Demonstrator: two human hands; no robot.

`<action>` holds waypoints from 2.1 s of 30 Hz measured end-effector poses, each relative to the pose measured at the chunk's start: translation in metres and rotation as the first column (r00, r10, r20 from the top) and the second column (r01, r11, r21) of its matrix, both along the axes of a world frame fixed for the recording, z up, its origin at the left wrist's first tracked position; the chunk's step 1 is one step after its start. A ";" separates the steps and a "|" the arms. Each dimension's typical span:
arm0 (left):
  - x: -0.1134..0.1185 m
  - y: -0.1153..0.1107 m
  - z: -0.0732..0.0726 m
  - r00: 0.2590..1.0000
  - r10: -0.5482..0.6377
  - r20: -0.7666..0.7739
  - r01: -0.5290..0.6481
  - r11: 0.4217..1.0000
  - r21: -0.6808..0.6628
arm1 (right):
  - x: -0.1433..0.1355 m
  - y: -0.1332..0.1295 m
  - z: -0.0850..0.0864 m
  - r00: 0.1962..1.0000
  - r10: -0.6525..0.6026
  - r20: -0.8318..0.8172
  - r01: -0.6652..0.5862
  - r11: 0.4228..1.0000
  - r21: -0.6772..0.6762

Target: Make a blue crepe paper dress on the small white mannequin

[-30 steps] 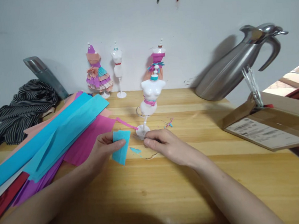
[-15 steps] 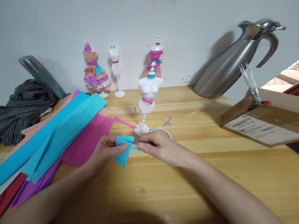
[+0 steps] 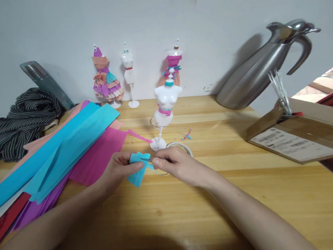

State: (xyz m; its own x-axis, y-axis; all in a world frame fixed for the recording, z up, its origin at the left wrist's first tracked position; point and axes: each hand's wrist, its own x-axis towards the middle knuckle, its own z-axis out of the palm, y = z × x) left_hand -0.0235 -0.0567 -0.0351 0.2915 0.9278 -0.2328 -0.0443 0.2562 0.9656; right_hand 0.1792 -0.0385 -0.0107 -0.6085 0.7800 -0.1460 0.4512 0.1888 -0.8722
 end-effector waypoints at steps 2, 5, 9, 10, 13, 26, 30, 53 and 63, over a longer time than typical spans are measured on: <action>0.000 0.000 0.000 1.000 0.001 0.001 -0.001 1.000 -0.004 | 0.000 0.000 0.000 1.000 0.000 0.007 0.000 1.000 0.004; -0.001 0.000 0.002 1.000 0.004 0.005 -0.004 1.000 -0.010 | 0.000 0.000 0.001 1.000 -0.003 0.014 0.003 1.000 0.019; 0.000 0.000 0.003 1.000 0.003 0.016 -0.003 1.000 -0.005 | 0.001 0.000 0.001 1.000 0.001 0.014 -0.002 1.000 0.022; 0.000 0.000 0.003 1.000 0.004 0.017 -0.004 1.000 -0.005 | 0.001 0.001 0.000 1.000 0.002 0.016 -0.002 1.000 0.022; 0.001 0.000 0.002 1.000 0.008 0.028 -0.007 1.000 -0.006 | 0.001 0.001 -0.003 1.000 0.004 0.023 -0.005 1.000 0.025; 0.000 0.001 0.001 1.000 0.006 0.016 -0.006 1.000 0.020 | 0.003 0.001 -0.002 1.000 -0.010 -0.007 0.010 1.000 0.000; 0.001 0.001 0.001 1.000 0.002 0.013 -0.002 1.000 0.028 | 0.002 0.001 -0.003 1.000 -0.002 -0.005 0.002 1.000 0.001; 0.002 0.000 0.000 0.999 0.042 0.003 -0.042 0.999 0.005 | 0.000 0.002 -0.006 1.000 -0.008 -0.023 0.008 1.000 -0.004; -0.003 0.002 -0.001 0.996 -0.031 0.088 0.033 0.999 -0.015 | 0.002 0.003 -0.009 1.000 -0.021 -0.014 0.021 1.000 0.008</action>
State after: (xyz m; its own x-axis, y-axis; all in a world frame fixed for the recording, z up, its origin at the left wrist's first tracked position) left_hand -0.0261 -0.0543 -0.0363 0.3410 0.9139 -0.2204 -0.1203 0.2749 0.9539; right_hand 0.1810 -0.0354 -0.0197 -0.5943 0.7935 -0.1310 0.4426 0.1867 -0.8770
